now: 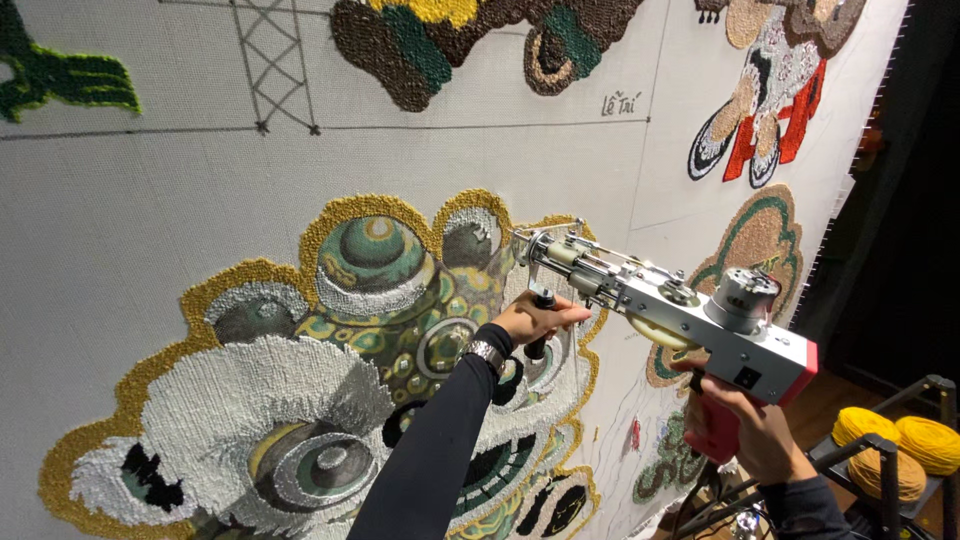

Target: The person uses a handheld electric tufting gun to apply yarn into a stretched canvas, creating a detailed design of a stylized lion head. The operator guides the tool along the contours of the pattern, filling in sections with white and green yarn while occasionally adjusting the yarn feed with their left hand.

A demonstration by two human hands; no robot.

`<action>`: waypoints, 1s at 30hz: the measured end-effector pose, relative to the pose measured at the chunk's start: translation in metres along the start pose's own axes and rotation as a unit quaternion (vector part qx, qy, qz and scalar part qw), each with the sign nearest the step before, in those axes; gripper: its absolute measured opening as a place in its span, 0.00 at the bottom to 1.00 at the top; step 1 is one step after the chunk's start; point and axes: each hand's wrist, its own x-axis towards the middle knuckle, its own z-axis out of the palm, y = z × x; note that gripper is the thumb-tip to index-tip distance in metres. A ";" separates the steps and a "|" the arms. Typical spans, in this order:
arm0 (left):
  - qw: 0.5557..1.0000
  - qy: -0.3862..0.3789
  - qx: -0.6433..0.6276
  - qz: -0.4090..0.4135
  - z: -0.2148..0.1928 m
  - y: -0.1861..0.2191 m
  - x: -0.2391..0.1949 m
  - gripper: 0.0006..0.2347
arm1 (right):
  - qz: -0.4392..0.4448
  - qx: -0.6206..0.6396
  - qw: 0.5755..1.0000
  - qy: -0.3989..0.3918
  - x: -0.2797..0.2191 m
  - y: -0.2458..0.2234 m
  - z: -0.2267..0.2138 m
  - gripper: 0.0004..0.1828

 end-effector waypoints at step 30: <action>0.822 0.489 -0.181 -0.228 0.071 -0.092 -0.191 0.09 | -0.219 -0.465 0.856 -0.059 0.225 -0.025 0.207 0.21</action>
